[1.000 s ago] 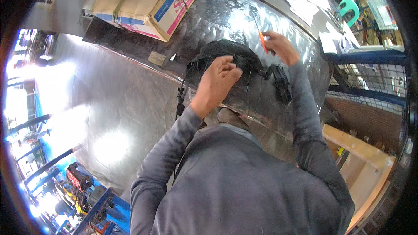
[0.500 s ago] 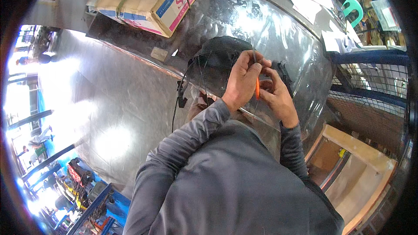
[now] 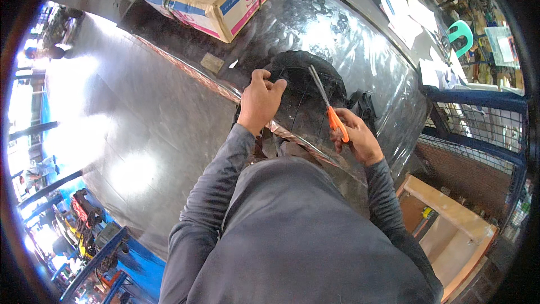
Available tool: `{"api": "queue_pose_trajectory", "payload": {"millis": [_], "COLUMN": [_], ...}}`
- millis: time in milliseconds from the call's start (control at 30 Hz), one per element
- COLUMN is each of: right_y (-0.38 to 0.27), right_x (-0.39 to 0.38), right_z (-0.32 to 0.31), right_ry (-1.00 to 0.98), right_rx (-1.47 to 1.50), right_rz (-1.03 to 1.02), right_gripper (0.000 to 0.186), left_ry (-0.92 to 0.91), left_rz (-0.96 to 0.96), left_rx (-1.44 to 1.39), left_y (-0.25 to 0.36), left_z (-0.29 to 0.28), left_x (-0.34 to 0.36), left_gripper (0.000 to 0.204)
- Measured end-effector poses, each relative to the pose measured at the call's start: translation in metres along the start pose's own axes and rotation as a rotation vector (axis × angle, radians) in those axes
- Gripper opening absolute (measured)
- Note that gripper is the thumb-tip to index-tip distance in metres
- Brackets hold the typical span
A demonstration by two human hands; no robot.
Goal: The person manipulates a black fabric bag on a metal workbench, threading a cord through its edge and adjusting the drawstring. They then use orange-handled scissors to trim excess cord. A second person briefly appears in the background.
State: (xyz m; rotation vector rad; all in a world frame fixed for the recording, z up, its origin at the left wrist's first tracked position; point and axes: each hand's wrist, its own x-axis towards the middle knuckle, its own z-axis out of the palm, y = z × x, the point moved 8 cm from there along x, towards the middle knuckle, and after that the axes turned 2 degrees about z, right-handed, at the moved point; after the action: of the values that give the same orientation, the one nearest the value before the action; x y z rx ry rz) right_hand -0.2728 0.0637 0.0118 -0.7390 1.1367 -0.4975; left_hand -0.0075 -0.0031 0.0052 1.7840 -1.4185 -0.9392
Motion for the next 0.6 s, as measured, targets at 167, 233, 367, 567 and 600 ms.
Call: {"api": "queue_pose_trajectory", "payload": {"millis": [167, 233, 367, 567, 600], "right_y": [0.006, 0.005, 0.003, -0.005, -0.004], "right_x": [0.021, 0.027, 0.039, 0.053, 0.055], "right_z": [0.006, 0.010, 0.014, 0.018, 0.016], "right_ry": [-0.102, -0.130, -0.126, -0.099, -0.077], "right_rx": [-0.092, -0.106, -0.188, -0.270, -0.276], "right_rz": [0.146, 0.168, 0.164, 0.177, 0.168], "right_gripper": [0.046, 0.044, 0.042, 0.054, 0.054], "left_ry": [-0.248, -0.254, -0.228, -0.208, -0.196], "left_rz": [-0.330, -0.337, -0.330, -0.332, -0.341], "left_rx": [-0.578, -0.628, -0.721, -0.698, -0.674], "left_y": [-0.047, -0.047, -0.050, -0.063, -0.063], "left_z": [0.047, 0.047, 0.046, 0.051, 0.050], "left_x": [0.007, 0.007, 0.004, 0.006, 0.007], "left_gripper": [0.031, 0.028, 0.024, 0.021, 0.021]}}
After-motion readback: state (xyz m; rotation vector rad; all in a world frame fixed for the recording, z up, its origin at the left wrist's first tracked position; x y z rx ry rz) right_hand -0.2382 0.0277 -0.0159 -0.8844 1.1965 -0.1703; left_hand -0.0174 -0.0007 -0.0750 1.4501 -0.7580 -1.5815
